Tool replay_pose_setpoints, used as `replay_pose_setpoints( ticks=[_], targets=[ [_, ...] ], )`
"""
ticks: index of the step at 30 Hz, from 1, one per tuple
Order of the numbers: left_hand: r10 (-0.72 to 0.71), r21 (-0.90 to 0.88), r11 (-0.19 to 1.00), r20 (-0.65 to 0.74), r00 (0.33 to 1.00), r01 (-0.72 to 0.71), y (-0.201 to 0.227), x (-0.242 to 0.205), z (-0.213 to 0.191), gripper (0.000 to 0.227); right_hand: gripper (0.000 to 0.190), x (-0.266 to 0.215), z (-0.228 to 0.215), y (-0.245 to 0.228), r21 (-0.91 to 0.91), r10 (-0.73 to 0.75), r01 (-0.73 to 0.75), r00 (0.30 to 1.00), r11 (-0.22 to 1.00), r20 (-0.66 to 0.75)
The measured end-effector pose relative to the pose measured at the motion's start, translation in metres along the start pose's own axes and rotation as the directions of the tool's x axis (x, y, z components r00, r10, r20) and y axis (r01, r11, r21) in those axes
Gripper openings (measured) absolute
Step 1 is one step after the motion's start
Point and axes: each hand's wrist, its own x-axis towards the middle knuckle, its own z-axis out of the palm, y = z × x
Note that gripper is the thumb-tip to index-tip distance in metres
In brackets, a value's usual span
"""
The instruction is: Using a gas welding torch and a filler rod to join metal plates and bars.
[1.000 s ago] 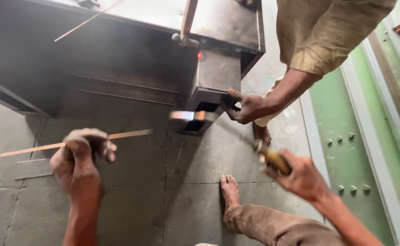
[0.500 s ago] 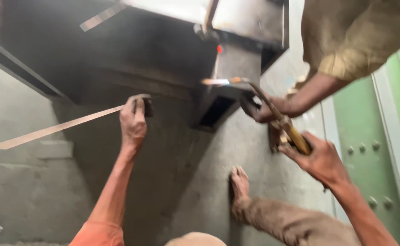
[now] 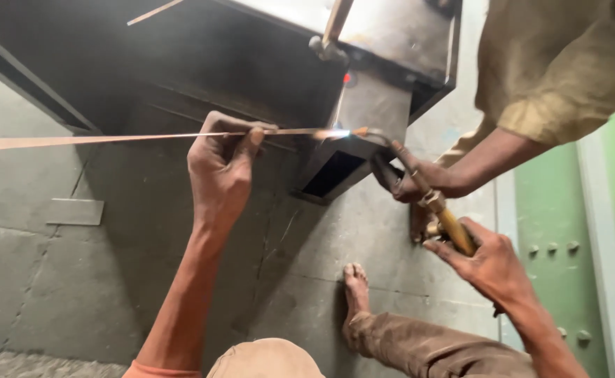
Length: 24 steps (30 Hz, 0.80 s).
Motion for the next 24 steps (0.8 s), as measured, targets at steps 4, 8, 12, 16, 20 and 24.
replay_pose_setpoints(
  ticks=[4, 8, 12, 16, 20, 24],
  targets=[
    [0.047, -0.033, 0.998, 0.024, 0.999, -0.046, -0.016, 0.002, 0.008, 0.005, 0.052, 0.002, 0.001, -0.009, -0.109, 0.231, -0.224, 0.972, 0.968, 0.051],
    [0.027, -0.066, 0.997, 0.007, 1.000, -0.027, -0.020, 0.003, 0.016, 0.005, 0.052, 0.008, 0.005, -0.017, -0.126, 0.266, -0.255, 0.961, 0.959, 0.079],
    [0.010, -0.068, 0.998, -0.004, 1.000, -0.010, -0.025, 0.001, 0.014, 0.003, 0.050, 0.014, 0.005, -0.015, -0.090, 0.298, -0.290, 0.950, 0.953, 0.094],
    [-0.015, -0.061, 0.998, -0.022, 1.000, 0.014, -0.029, -0.001, 0.012, 0.004, 0.055, 0.013, 0.006, -0.006, -0.137, 0.358, -0.340, 0.924, 0.930, 0.134],
    [0.024, -0.057, 0.998, -0.040, 0.999, -0.026, -0.038, -0.004, 0.015, 0.006, 0.052, 0.010, 0.008, -0.001, -0.111, 0.323, -0.313, 0.943, 0.943, 0.086],
    [0.040, -0.051, 0.998, -0.051, 0.998, -0.043, -0.037, -0.004, 0.013, 0.006, 0.052, 0.011, 0.008, -0.004, -0.108, 0.334, -0.323, 0.938, 0.940, 0.094]
  ],
)
